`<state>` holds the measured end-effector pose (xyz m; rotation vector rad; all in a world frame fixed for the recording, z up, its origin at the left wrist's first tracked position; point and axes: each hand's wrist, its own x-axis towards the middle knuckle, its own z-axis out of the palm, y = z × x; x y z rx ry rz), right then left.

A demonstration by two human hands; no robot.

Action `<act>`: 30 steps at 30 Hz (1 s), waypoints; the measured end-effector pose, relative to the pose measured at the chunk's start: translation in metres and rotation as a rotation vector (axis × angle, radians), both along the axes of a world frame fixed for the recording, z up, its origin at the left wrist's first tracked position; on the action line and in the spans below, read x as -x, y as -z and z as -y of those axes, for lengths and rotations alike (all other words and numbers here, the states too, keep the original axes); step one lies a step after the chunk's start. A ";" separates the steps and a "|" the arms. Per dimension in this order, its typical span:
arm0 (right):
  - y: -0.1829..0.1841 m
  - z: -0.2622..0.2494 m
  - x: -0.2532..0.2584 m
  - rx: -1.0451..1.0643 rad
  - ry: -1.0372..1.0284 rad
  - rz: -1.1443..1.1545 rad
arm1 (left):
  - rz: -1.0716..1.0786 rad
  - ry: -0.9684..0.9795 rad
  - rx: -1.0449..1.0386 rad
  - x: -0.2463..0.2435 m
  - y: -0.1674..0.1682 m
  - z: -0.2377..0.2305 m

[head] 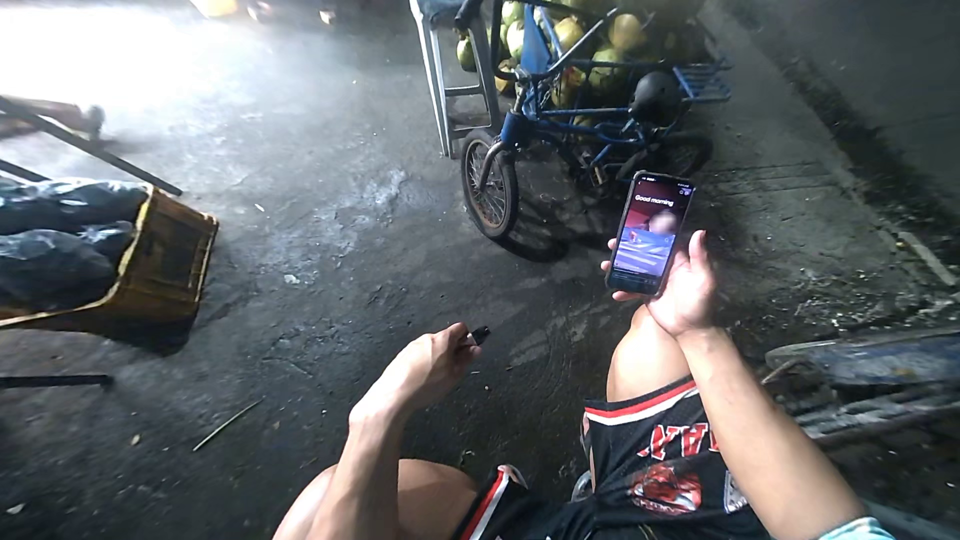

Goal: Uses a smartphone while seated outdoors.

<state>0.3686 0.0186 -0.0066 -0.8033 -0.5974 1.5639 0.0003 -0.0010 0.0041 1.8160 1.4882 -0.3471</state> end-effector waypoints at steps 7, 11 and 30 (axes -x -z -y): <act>0.000 0.000 -0.002 0.000 -0.004 -0.011 | -0.011 0.008 0.022 -0.001 0.001 -0.002; -0.003 0.001 0.003 0.036 0.026 0.007 | -0.018 -0.002 0.021 0.001 0.004 0.000; -0.005 0.003 0.005 0.024 -0.008 -0.078 | -0.013 -0.007 0.027 0.004 0.005 0.003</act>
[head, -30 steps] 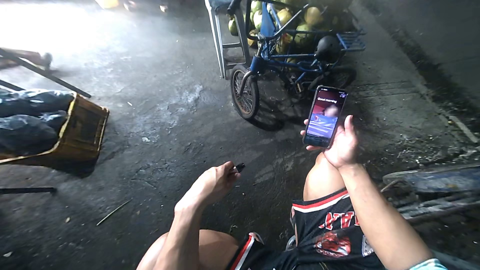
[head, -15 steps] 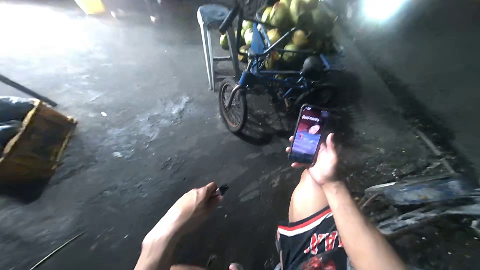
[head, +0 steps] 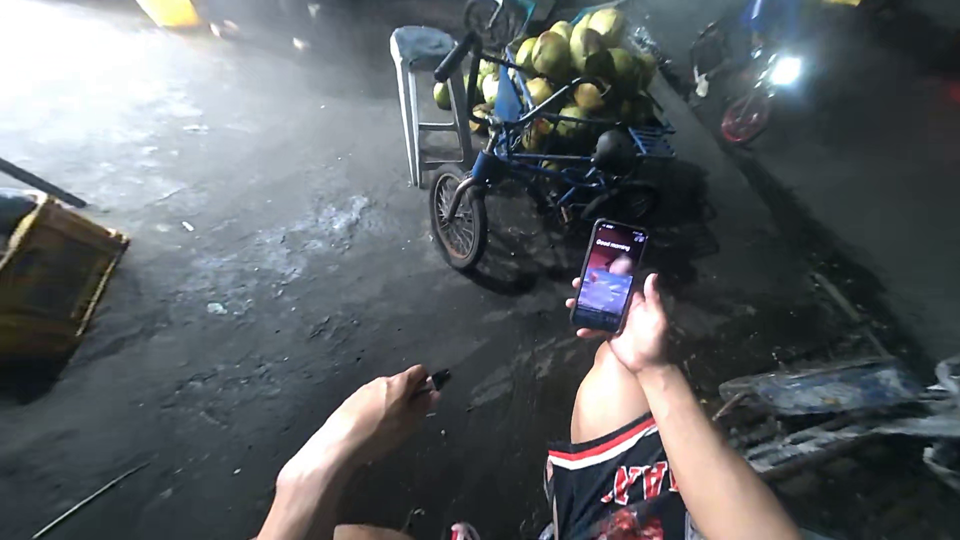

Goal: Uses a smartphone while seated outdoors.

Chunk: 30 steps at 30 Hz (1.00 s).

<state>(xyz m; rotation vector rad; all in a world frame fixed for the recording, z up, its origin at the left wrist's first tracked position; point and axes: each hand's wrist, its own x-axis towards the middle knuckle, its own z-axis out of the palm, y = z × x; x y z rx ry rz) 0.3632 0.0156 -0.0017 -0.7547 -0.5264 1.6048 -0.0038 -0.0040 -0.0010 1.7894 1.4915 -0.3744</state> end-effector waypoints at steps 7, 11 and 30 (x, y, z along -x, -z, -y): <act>0.003 -0.001 -0.003 0.002 0.011 0.024 | -0.015 0.002 0.018 -0.002 -0.002 -0.002; 0.004 -0.002 -0.005 -0.003 0.003 0.032 | -0.018 0.007 0.020 -0.004 -0.001 -0.004; 0.011 -0.005 -0.009 -0.054 -0.026 0.017 | -0.012 0.039 0.014 -0.003 -0.003 -0.002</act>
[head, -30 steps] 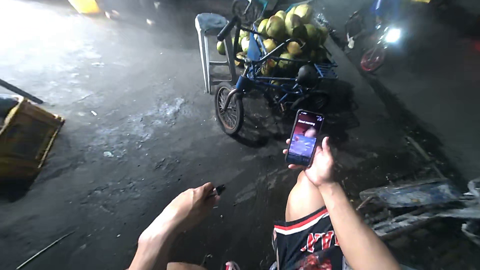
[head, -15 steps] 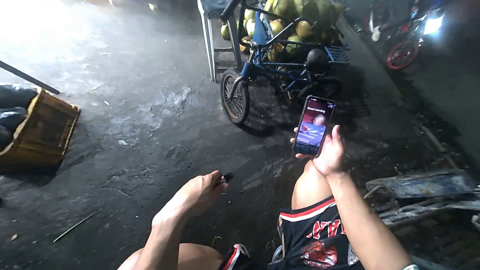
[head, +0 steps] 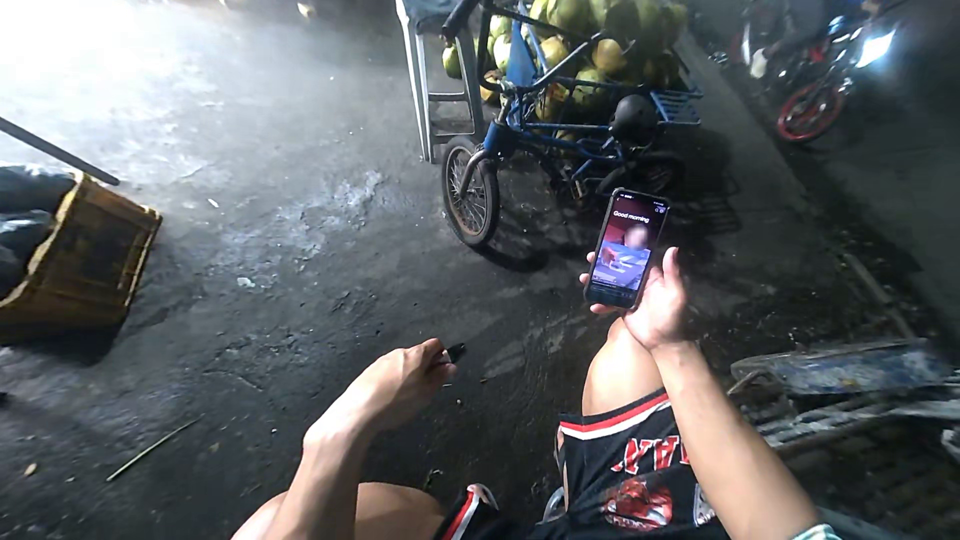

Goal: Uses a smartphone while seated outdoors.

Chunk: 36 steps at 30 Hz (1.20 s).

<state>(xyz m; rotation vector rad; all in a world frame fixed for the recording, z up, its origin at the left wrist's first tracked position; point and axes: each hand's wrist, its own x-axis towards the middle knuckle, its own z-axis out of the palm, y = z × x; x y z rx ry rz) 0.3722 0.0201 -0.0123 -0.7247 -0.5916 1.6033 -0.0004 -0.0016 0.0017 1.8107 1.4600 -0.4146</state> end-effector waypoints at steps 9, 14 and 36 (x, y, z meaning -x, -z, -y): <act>-0.002 0.000 0.001 0.016 0.011 0.014 | 0.009 -0.006 -0.006 0.002 0.003 0.000; -0.002 0.000 0.001 0.009 0.013 0.036 | -0.004 -0.018 0.000 0.001 0.002 -0.001; 0.001 0.000 0.000 0.002 0.017 0.021 | -0.007 -0.009 0.010 0.002 0.003 -0.001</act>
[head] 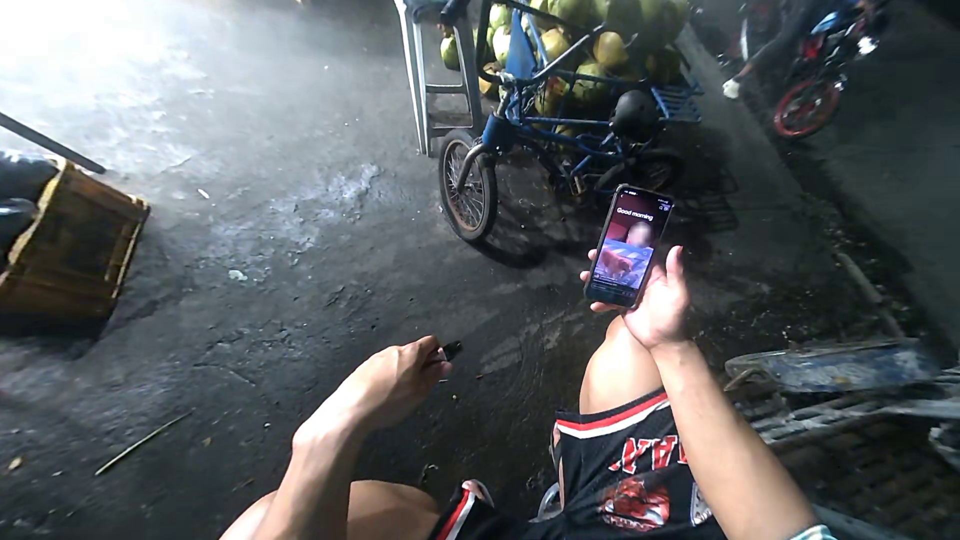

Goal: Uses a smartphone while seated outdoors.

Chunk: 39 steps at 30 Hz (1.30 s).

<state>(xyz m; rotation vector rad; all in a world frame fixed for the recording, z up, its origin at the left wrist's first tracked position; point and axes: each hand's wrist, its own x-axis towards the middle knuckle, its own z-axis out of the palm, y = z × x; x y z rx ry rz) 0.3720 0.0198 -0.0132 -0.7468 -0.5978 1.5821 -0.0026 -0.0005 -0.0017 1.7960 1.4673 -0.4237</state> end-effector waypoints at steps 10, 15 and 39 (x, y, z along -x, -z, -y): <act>-0.003 0.000 0.002 0.015 0.015 -0.002 | -0.001 -0.004 0.012 -0.001 -0.003 0.000; -0.001 0.000 0.001 -0.003 0.006 -0.008 | 0.009 -0.003 0.012 0.000 -0.001 0.000; -0.001 0.000 0.000 0.003 0.011 -0.063 | 0.017 0.000 -0.003 0.001 0.000 0.001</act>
